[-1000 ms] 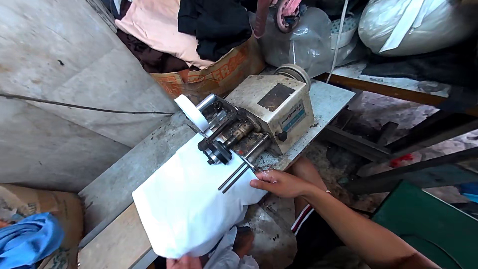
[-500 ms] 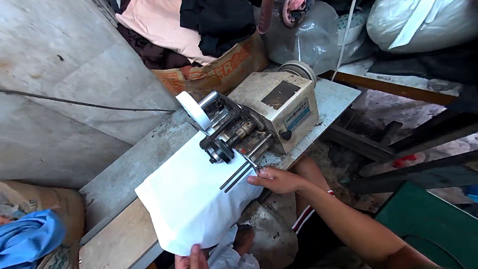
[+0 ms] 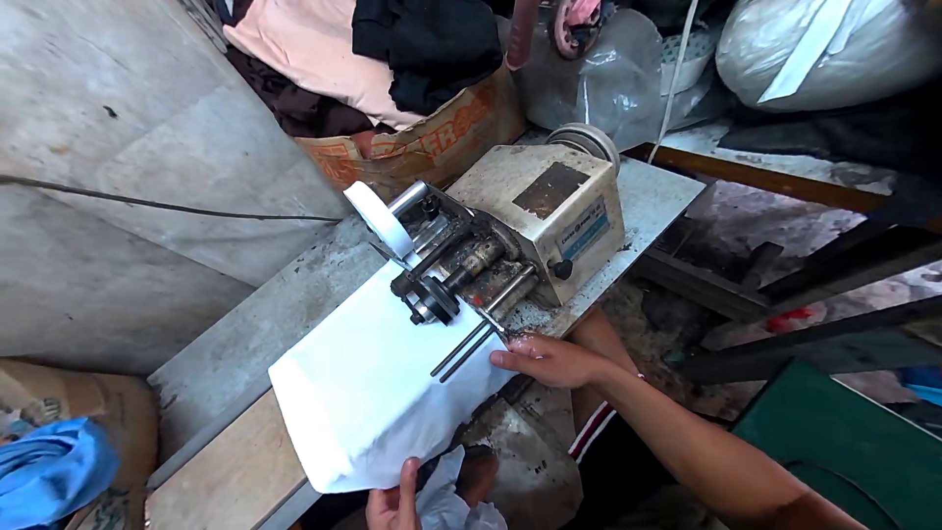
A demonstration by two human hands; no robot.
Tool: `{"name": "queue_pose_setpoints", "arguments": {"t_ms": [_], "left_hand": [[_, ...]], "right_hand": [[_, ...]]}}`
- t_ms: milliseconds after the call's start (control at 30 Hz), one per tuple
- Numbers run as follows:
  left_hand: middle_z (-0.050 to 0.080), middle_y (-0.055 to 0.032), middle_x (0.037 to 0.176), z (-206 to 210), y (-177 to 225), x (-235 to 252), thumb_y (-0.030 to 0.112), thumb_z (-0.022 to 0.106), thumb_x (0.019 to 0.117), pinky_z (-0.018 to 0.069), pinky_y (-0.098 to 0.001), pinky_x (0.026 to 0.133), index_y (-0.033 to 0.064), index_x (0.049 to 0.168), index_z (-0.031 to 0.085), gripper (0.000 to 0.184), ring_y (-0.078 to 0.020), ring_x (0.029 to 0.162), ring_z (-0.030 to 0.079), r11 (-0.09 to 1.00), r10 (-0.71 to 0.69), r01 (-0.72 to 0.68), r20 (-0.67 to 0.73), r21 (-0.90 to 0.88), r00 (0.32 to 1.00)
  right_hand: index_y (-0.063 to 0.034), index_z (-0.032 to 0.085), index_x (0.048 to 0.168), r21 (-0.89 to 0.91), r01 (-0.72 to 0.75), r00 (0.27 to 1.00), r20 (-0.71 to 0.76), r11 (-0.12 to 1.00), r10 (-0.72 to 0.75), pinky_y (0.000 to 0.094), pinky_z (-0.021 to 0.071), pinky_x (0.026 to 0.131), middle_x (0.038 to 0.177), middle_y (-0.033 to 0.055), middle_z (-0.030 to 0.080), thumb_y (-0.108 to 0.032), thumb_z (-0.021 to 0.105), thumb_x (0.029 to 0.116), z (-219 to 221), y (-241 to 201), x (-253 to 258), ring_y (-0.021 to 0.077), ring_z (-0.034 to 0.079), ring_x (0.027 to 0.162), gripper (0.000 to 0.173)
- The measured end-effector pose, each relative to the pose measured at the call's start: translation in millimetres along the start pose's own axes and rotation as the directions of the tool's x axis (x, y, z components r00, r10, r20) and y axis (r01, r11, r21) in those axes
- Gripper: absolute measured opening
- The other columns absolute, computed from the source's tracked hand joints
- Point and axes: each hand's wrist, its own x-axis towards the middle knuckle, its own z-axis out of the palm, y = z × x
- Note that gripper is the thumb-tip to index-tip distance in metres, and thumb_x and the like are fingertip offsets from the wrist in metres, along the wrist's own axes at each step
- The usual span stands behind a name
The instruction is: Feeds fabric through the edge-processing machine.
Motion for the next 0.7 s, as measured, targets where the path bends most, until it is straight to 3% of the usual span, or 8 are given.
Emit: {"name": "queue_pose_setpoints", "arguments": {"t_ms": [100, 200, 300, 433, 533, 600, 700], "left_hand": [[0.075, 0.0076, 0.109, -2.0, -2.2, -3.3, 0.006, 0.058, 0.1013, 0.0595, -0.0303, 0.094, 0.0148, 0.123, 0.060, 0.024, -0.0064, 0.101, 0.072, 0.998, -0.022, 0.019, -0.034, -0.064, 0.999], [0.075, 0.0083, 0.104, -0.5, 1.3, -6.2, 0.002, 0.052, 0.1023, 0.0611, -0.0275, 0.088, 0.0101, 0.123, 0.054, 0.022, -0.0043, 0.095, 0.072, 0.999, -0.051, 0.050, -0.090, -0.013, 0.995], [0.076, 0.0079, 0.101, 2.6, 4.9, -8.2, 0.000, 0.051, 0.1023, 0.0622, -0.0271, 0.086, 0.0099, 0.121, 0.055, 0.022, -0.0048, 0.091, 0.073, 0.997, -0.074, 0.073, -0.090, -0.014, 0.993], [0.076, 0.0088, 0.098, 2.3, 10.1, -11.7, 0.003, 0.051, 0.1034, 0.0618, -0.0272, 0.086, 0.0118, 0.118, 0.058, 0.018, -0.0038, 0.091, 0.073, 0.994, -0.108, 0.108, -0.024, 0.026, 0.994], [0.077, 0.0069, 0.106, -1.8, 14.2, -11.1, 0.020, 0.063, 0.1014, 0.0600, -0.0300, 0.091, 0.0231, 0.117, 0.068, 0.017, -0.0062, 0.098, 0.073, 0.993, -0.064, 0.070, 0.064, -0.100, 0.996], [0.075, 0.0078, 0.115, -9.9, 14.8, -5.2, 0.028, 0.069, 0.0971, 0.0566, -0.0301, 0.098, 0.0271, 0.125, 0.065, 0.028, -0.0054, 0.107, 0.070, 0.988, 0.009, 0.014, 0.145, -0.156, 0.989], [0.072, 0.0064, 0.121, -20.1, 15.3, 6.7, 0.030, 0.070, 0.0964, 0.0530, -0.0317, 0.104, 0.0250, 0.132, 0.062, 0.037, -0.0067, 0.114, 0.067, 0.971, 0.099, -0.059, 0.165, -0.232, 0.981]], "right_hand": [[-0.0019, 0.066, 0.108, 0.054, 0.060, 0.997, -0.046, 0.997, -0.057, 0.0183, 0.0515, 0.078, 0.090, -0.0021, 0.066, -0.027, 0.054, 0.1070, 0.7, -2.1, -12.2, -0.0029, 0.061, 0.083, 0.028], [-0.0058, 0.065, 0.105, 0.127, 0.117, 0.992, -0.069, 0.985, -0.108, 0.0167, 0.0546, 0.075, 0.089, -0.0058, 0.068, -0.019, 0.067, 0.0998, -0.7, 5.3, -23.5, -0.0027, 0.064, 0.081, 0.014], [-0.0107, 0.060, 0.099, 0.172, 0.130, 0.987, -0.118, 0.976, -0.110, 0.0164, 0.0534, 0.069, 0.082, -0.0089, 0.066, -0.016, 0.073, 0.0954, -1.6, 9.9, -27.9, -0.0023, 0.063, 0.075, 0.014], [-0.0112, 0.055, 0.104, 0.116, 0.073, 0.995, -0.077, 0.991, -0.065, 0.0161, 0.0443, 0.058, 0.069, -0.0092, 0.054, -0.022, 0.067, 0.1000, -1.7, 11.5, -26.7, -0.0022, 0.052, 0.061, 0.017], [-0.0060, 0.060, 0.116, 0.098, 0.058, 0.997, -0.059, 0.993, -0.053, 0.0193, 0.0521, 0.068, 0.079, -0.0040, 0.065, -0.022, 0.060, 0.1042, 1.1, 10.4, -24.4, -0.0002, 0.061, 0.070, 0.020], [-0.0048, 0.063, 0.114, 0.078, 0.068, 0.996, -0.062, 0.995, -0.063, 0.0178, 0.0513, 0.070, 0.082, -0.0044, 0.066, -0.024, 0.056, 0.1061, 1.3, 7.0, -21.2, -0.0022, 0.061, 0.074, 0.022], [-0.0042, 0.065, 0.106, 0.036, 0.076, 0.996, -0.049, 0.996, -0.074, 0.0159, 0.0479, 0.069, 0.080, -0.0052, 0.062, -0.026, 0.052, 0.1081, -0.7, 0.5, -13.7, -0.0038, 0.056, 0.073, 0.026]]}}
